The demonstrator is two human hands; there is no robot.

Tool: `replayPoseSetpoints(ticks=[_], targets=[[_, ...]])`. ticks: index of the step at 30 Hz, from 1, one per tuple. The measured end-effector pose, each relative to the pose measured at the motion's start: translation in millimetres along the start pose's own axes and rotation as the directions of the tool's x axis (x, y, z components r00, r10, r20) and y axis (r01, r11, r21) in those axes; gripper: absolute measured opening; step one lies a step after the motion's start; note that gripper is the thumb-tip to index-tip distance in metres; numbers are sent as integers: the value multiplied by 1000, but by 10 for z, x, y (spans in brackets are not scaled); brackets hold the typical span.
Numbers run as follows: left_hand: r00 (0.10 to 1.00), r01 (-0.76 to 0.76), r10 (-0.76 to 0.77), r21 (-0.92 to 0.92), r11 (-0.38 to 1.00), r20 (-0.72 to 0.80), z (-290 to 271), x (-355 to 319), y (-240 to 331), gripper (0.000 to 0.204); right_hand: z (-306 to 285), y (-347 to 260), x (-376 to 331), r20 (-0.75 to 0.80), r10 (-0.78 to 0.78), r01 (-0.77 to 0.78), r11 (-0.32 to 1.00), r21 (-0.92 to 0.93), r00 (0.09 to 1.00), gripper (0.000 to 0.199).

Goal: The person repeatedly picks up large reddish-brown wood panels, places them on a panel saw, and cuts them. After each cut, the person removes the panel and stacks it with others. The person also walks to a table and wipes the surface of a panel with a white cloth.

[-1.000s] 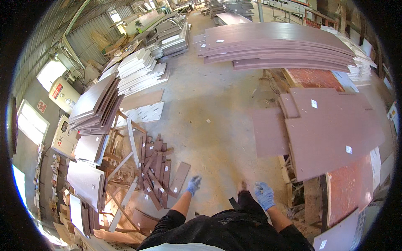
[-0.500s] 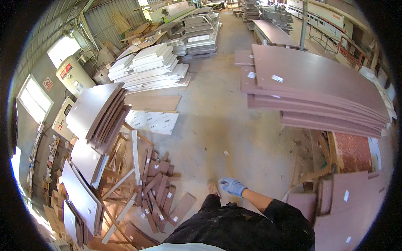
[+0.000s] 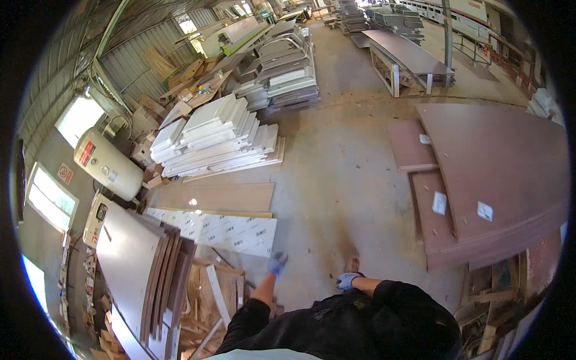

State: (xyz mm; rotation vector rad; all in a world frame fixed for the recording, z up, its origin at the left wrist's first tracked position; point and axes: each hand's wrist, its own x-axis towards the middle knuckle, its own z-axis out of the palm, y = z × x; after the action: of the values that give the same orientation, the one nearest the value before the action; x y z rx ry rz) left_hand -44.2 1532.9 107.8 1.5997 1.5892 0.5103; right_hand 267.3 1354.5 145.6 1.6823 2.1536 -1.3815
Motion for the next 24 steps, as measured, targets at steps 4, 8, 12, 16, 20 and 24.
replayPoseSetpoints(ticks=[4, 8, 12, 16, 20, 24], targets=[[972, -224, 234, -278, 934, 2, 1167, 1749, 2601, 48, -729, 2331, 1033, 211, 139, -190, 950, 247, 968, 32], [998, -62, 62, 38, 997, 20, 689, 2689, 1596, 51, -2605, 1525, 1913, 81, 71, -70, 997, -26, 994, 38], [822, 221, -429, 483, 847, 375, 1031, 2784, 1372, 55, -4344, 2175, 2130, -290, 223, -148, 954, 261, 931, 43], [718, 315, -583, 570, 759, 380, 1257, 3466, 1531, 46, -5994, 2912, 2598, -371, 228, -119, 949, 293, 900, 44], [720, 250, -557, 594, 765, 414, 1642, 5080, 2299, 38, -6805, 4770, 3062, -179, 600, -436, 725, 534, 779, 46], [789, 88, -371, 507, 857, 490, 2247, 7200, 3494, 30, -6173, 6300, 2584, -335, 849, -507, 516, 690, 408, 40]])
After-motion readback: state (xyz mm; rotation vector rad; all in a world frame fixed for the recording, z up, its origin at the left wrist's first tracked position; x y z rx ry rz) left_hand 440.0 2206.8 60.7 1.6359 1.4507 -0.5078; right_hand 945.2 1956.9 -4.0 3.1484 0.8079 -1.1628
